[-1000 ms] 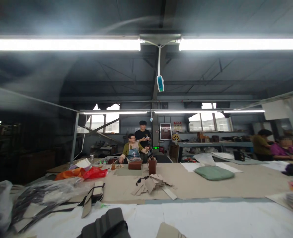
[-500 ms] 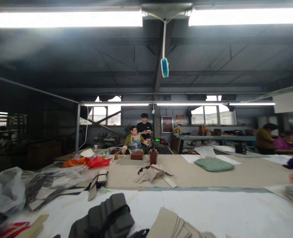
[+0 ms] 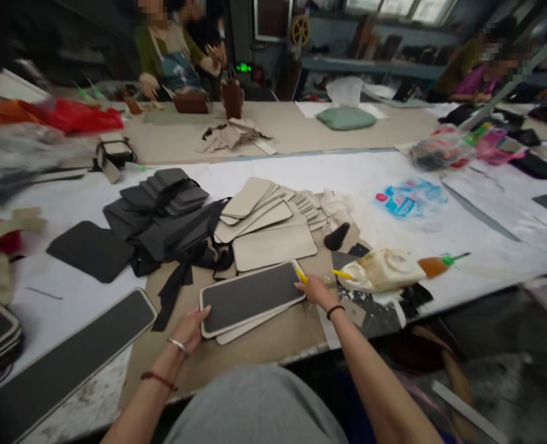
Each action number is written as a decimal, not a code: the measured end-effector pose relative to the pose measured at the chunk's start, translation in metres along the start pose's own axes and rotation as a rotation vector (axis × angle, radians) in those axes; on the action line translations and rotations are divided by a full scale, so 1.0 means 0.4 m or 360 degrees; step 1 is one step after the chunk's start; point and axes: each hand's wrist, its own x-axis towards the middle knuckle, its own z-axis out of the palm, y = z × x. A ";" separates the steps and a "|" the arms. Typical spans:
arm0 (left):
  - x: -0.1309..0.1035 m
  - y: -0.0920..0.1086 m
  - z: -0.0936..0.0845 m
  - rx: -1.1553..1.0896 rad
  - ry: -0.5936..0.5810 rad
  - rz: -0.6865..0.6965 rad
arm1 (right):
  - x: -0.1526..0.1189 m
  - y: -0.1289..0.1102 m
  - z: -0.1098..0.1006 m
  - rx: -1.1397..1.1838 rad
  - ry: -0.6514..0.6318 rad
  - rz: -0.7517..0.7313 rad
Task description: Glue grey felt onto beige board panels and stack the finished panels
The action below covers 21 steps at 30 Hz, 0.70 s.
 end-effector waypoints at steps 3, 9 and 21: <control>0.029 -0.015 -0.001 -0.0004 0.0067 -0.0054 | 0.011 0.040 0.022 0.0001 -0.0071 0.0118; 0.029 0.004 0.000 -0.0029 0.0106 0.0004 | 0.041 0.032 0.017 0.0020 -0.0026 0.0070; 0.032 -0.004 -0.002 -0.0105 0.0146 0.0022 | 0.053 0.050 0.026 -0.0023 -0.0056 0.0057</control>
